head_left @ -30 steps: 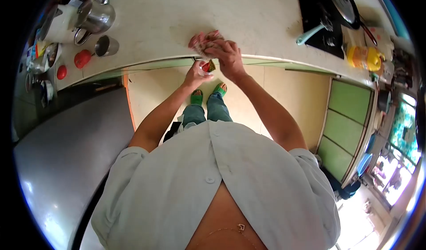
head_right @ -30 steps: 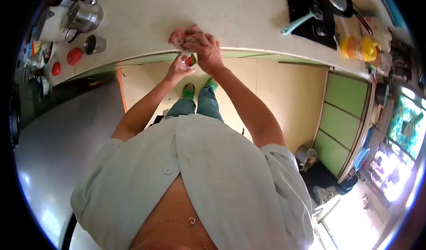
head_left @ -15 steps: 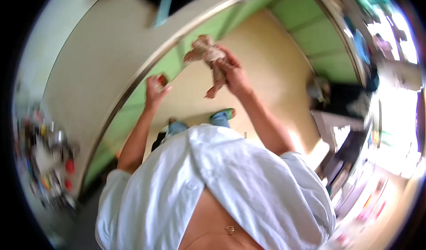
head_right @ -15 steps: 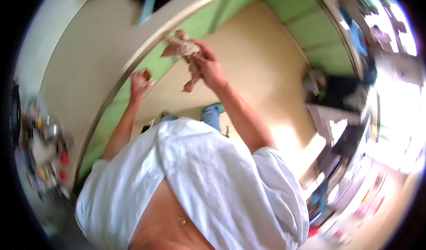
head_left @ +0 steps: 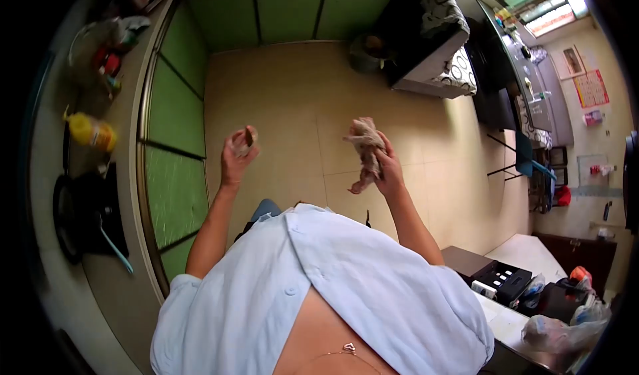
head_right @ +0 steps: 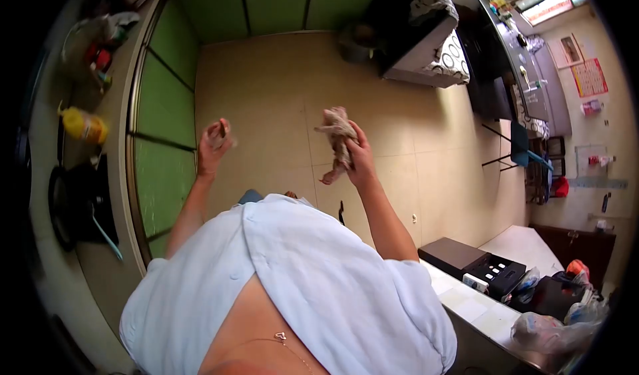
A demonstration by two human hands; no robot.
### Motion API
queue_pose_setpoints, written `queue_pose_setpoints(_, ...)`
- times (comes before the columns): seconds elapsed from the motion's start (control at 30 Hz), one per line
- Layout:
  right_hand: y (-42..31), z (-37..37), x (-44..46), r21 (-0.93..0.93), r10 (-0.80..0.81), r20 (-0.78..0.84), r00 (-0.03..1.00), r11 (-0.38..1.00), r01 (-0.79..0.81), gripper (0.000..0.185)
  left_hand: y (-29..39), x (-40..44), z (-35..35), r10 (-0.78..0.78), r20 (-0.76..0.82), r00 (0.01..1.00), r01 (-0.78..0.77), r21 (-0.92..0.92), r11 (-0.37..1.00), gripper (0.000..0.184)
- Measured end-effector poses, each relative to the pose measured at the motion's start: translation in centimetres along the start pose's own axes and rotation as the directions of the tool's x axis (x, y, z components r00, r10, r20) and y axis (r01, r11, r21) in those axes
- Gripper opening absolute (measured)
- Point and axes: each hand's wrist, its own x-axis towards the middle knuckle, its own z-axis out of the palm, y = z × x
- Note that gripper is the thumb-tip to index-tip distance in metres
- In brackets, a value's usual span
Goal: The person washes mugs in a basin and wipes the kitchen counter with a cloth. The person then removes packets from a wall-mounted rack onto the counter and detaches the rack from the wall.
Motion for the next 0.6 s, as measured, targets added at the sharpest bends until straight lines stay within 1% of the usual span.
queue_pose_setpoints(0.07,-1.9,-2.3,0.9,0.097,-0.047,-0.053,0.997,0.994,0.052,0.042,-0.2,5.1,4.1,-0.002,0.064,0.998,0.000,0.031,1.000,0.051)
queue_pose_setpoints(0.13,-2.9,-4.2,2.2,0.176,-0.128,-0.130,0.983,0.973,0.150,0.042,-0.9,9.5,7.2,0.001,0.139,0.990,-0.015,0.094,0.995,0.052)
queue_pose_setpoints(0.17,-3.2,-4.6,2.8,0.188,-0.164,-0.138,0.977,0.964,0.188,0.040,-1.6,11.5,8.2,-0.046,0.165,0.985,0.034,0.074,0.997,0.055)
queue_pose_setpoints(0.2,-3.9,-5.5,3.5,0.192,-0.168,-0.160,0.973,0.961,0.197,0.039,-1.7,13.6,9.8,-0.096,0.193,0.976,0.085,0.065,0.994,0.058)
queue_pose_setpoints(0.23,-4.5,-6.1,4.6,0.207,-0.177,-0.194,0.965,0.954,0.217,0.038,-1.2,15.5,11.4,-0.103,0.206,0.973,0.091,0.064,0.994,0.058)
queue_pose_setpoints(0.27,-5.2,-6.6,6.0,0.224,-0.188,-0.227,0.955,0.945,0.240,0.036,-0.6,17.8,13.0,-0.134,0.257,0.957,0.147,-0.031,0.989,0.062)
queue_pose_setpoints(0.3,-6.0,-6.8,7.2,0.255,-0.207,-0.223,0.953,0.931,0.262,0.034,-0.5,19.7,14.3,-0.161,0.310,0.937,0.207,-0.121,0.971,0.066)
queue_pose_setpoints(0.33,-6.9,-6.8,8.3,0.256,-0.212,-0.273,0.938,0.924,0.283,0.033,-1.3,21.5,15.1,-0.167,0.323,0.931,0.215,-0.121,0.969,0.066)
queue_pose_setpoints(0.4,-8.5,-5.9,9.5,0.249,-0.267,-0.282,0.922,0.907,0.339,0.033,-2.8,25.1,16.2,-0.114,0.346,0.931,0.135,-0.037,0.990,0.068)
queue_pose_setpoints(0.43,-9.3,-6.2,10.7,0.276,-0.253,-0.316,0.914,0.898,0.343,0.032,-3.8,27.3,17.2,-0.061,0.382,0.922,0.096,-0.072,0.993,0.059)
queue_pose_setpoints(0.47,-10.0,-6.5,11.6,0.276,-0.252,-0.332,0.909,0.895,0.349,0.032,-4.6,29.2,17.8,-0.070,0.394,0.917,0.107,-0.072,0.992,0.059)
queue_pose_setpoints(0.53,-11.2,-7.0,13.5,0.294,-0.229,-0.404,0.886,0.884,0.363,0.031,-5.4,32.8,19.1,0.030,0.510,0.860,-0.069,0.057,0.996,0.053)
queue_pose_setpoints(0.57,-11.6,-7.2,14.5,0.304,-0.238,-0.422,0.875,0.872,0.384,0.031,-5.8,34.6,19.7,-0.021,0.516,0.857,-0.066,0.150,0.986,0.046)
queue_pose_setpoints(0.6,-12.2,-7.0,15.3,0.305,-0.234,-0.437,0.869,0.870,0.388,0.031,-5.7,36.1,20.5,-0.031,0.526,0.850,-0.057,0.150,0.987,0.046)
